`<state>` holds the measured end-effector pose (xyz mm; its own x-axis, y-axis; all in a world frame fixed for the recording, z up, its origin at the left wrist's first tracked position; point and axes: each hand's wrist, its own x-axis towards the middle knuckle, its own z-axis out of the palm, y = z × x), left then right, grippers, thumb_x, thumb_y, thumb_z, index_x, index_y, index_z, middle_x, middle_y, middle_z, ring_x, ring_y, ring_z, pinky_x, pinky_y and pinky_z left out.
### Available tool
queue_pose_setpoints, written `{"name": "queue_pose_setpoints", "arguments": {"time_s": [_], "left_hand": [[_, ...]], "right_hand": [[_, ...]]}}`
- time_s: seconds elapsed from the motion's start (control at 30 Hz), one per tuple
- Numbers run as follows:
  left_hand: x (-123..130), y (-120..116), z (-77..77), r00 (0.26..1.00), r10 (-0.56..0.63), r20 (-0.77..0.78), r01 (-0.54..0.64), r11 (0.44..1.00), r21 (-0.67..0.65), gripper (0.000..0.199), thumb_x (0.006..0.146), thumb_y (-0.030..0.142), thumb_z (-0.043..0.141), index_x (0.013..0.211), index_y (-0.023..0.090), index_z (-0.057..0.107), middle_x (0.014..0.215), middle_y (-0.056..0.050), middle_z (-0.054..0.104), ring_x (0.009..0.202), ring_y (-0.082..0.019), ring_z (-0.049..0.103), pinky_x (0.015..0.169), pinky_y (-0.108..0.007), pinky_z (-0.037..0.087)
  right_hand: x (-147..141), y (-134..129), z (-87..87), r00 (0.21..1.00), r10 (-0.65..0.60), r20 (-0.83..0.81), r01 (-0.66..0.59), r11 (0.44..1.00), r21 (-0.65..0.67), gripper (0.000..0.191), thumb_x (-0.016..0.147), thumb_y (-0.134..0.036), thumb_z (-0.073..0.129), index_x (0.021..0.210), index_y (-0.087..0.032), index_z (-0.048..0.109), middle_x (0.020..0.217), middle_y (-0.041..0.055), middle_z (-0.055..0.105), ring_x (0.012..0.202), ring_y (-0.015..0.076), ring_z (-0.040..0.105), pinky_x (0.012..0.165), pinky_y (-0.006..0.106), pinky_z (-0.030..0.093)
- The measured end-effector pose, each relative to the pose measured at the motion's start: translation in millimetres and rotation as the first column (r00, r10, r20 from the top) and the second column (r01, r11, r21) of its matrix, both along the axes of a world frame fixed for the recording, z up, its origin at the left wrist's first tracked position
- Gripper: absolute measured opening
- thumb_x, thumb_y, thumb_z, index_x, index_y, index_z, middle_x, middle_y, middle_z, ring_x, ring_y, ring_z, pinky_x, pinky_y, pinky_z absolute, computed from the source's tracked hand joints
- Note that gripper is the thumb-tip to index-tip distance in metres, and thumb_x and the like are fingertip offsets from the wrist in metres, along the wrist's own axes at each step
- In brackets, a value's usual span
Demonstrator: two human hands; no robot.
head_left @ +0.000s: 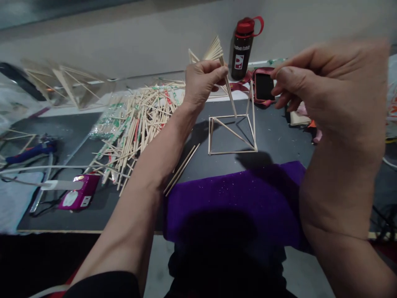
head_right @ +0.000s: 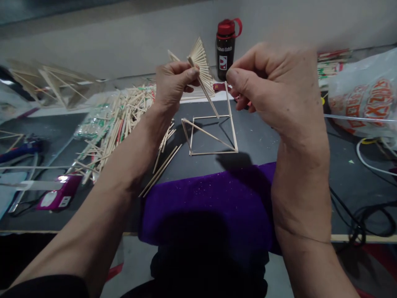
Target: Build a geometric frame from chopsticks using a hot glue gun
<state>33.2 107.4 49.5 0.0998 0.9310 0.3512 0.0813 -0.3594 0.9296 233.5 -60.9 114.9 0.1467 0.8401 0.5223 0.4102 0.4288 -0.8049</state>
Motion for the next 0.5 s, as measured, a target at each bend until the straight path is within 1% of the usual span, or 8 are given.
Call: {"name": "queue_pose_setpoints", "arguments": {"time_s": [0.1, 0.2, 0.3, 0.43, 0.5], "left_hand": [[5, 4, -0.2, 0.999, -0.048, -0.003, 0.048, 0.999, -0.026, 0.015, 0.091, 0.023, 0.083, 0.077, 0.027, 0.084, 0.074, 0.002, 0.079, 0.071, -0.016, 0.074, 0.065, -0.027, 0.051], [7, 1, -0.6, 0.994, -0.111, 0.019, 0.112, 0.993, -0.03, 0.012, 0.091, 0.022, 0.083, 0.079, 0.026, 0.085, 0.074, 0.001, 0.08, 0.071, -0.016, 0.074, 0.065, -0.026, 0.05], [5, -5, 1.2, 0.984, -0.163, 0.077, 0.165, 0.986, -0.027, 0.013, 0.092, 0.022, 0.083, 0.079, 0.023, 0.084, 0.072, 0.001, 0.079, 0.07, -0.014, 0.074, 0.063, -0.025, 0.046], [-2, -11, 5.1, 0.993, -0.115, 0.031, 0.117, 0.99, -0.076, 0.017, 0.097, 0.025, 0.083, 0.081, 0.024, 0.082, 0.076, 0.001, 0.081, 0.072, -0.015, 0.076, 0.061, -0.024, 0.048], [-5, -12, 6.0, 0.992, -0.123, 0.031, 0.126, 0.985, -0.118, 0.015, 0.098, 0.024, 0.084, 0.083, 0.022, 0.081, 0.079, 0.0, 0.082, 0.074, -0.014, 0.077, 0.06, -0.022, 0.049]], "right_hand": [[1, 4, -1.7, 1.0, -0.013, 0.008, 0.014, 1.0, -0.005, 0.025, 0.088, -0.005, 0.076, 0.079, -0.026, 0.086, 0.07, 0.0011, 0.076, 0.057, 0.0149, 0.066, 0.049, 0.03, 0.038], [3, 7, -3.6, 1.0, -0.008, 0.023, 0.009, 1.0, -0.025, 0.026, 0.089, -0.004, 0.075, 0.079, -0.025, 0.086, 0.068, -0.0002, 0.073, 0.054, 0.0123, 0.063, 0.049, 0.029, 0.037], [4, 8, -5.9, 0.998, 0.007, 0.055, -0.006, 1.0, -0.025, 0.024, 0.092, -0.006, 0.075, 0.079, -0.025, 0.085, 0.069, -0.0003, 0.073, 0.057, 0.0125, 0.065, 0.052, 0.03, 0.041], [5, 11, -8.9, 0.997, 0.047, 0.055, -0.045, 0.999, -0.026, 0.022, 0.091, -0.009, 0.078, 0.077, -0.026, 0.084, 0.074, 0.0031, 0.078, 0.06, 0.0178, 0.069, 0.056, 0.034, 0.048], [6, 13, -9.4, 0.996, 0.068, 0.051, -0.067, 0.997, -0.035, 0.02, 0.089, -0.011, 0.08, 0.077, -0.027, 0.084, 0.073, 0.0036, 0.077, 0.061, 0.0199, 0.071, 0.056, 0.035, 0.049]]}}
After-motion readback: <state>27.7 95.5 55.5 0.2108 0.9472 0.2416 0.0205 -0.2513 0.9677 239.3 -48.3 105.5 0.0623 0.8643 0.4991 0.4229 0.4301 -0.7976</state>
